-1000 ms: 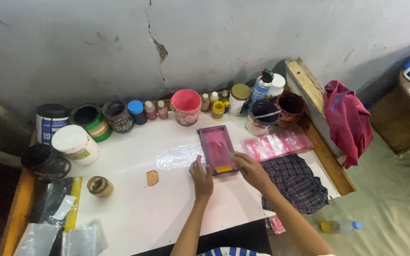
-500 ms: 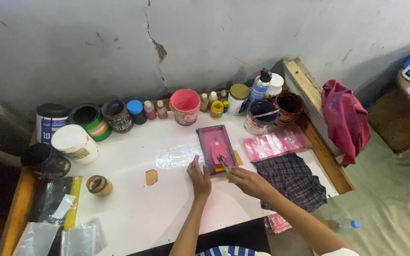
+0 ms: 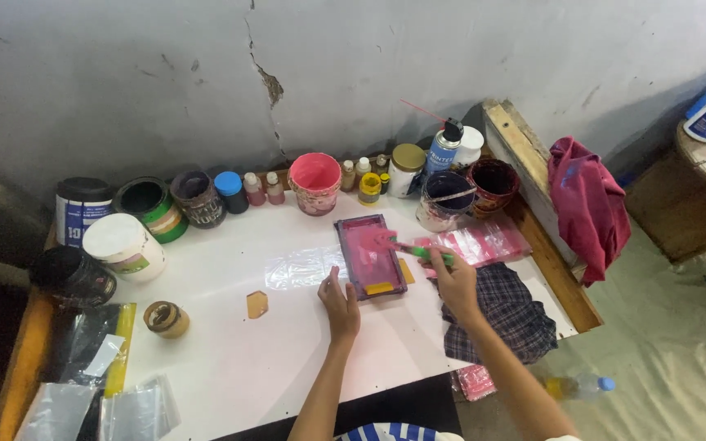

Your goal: Applying and spreading ink onto a screen printing frame using a scraper tool on a workbench.

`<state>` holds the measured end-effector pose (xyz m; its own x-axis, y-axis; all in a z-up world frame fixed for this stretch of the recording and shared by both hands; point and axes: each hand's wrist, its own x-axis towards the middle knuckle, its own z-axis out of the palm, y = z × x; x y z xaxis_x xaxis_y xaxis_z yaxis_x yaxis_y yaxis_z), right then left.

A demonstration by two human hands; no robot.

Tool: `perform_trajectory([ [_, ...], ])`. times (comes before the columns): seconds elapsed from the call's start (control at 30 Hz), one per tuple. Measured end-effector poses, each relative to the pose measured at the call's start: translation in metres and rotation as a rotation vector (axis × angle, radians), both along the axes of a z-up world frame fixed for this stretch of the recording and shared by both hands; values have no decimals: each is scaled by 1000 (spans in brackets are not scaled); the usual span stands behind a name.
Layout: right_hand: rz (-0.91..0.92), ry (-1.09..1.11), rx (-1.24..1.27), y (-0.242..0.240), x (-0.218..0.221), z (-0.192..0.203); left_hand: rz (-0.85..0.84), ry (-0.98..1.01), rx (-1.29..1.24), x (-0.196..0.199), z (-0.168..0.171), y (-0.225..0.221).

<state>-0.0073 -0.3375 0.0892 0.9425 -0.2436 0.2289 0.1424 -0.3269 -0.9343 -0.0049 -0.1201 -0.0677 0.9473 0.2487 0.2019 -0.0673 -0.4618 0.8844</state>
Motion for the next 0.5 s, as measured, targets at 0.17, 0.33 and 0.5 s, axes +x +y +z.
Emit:
perform_trajectory([
  [0.17,-165,93,376,31,6,-52,-1,-44,24,3,-8,0],
  [0.33,-317,119,557,43,3,-85,8,-99,62,7,-19,2],
  [0.5,-343,178,555,44,-11,-71,30,-122,56,5,-17,2],
])
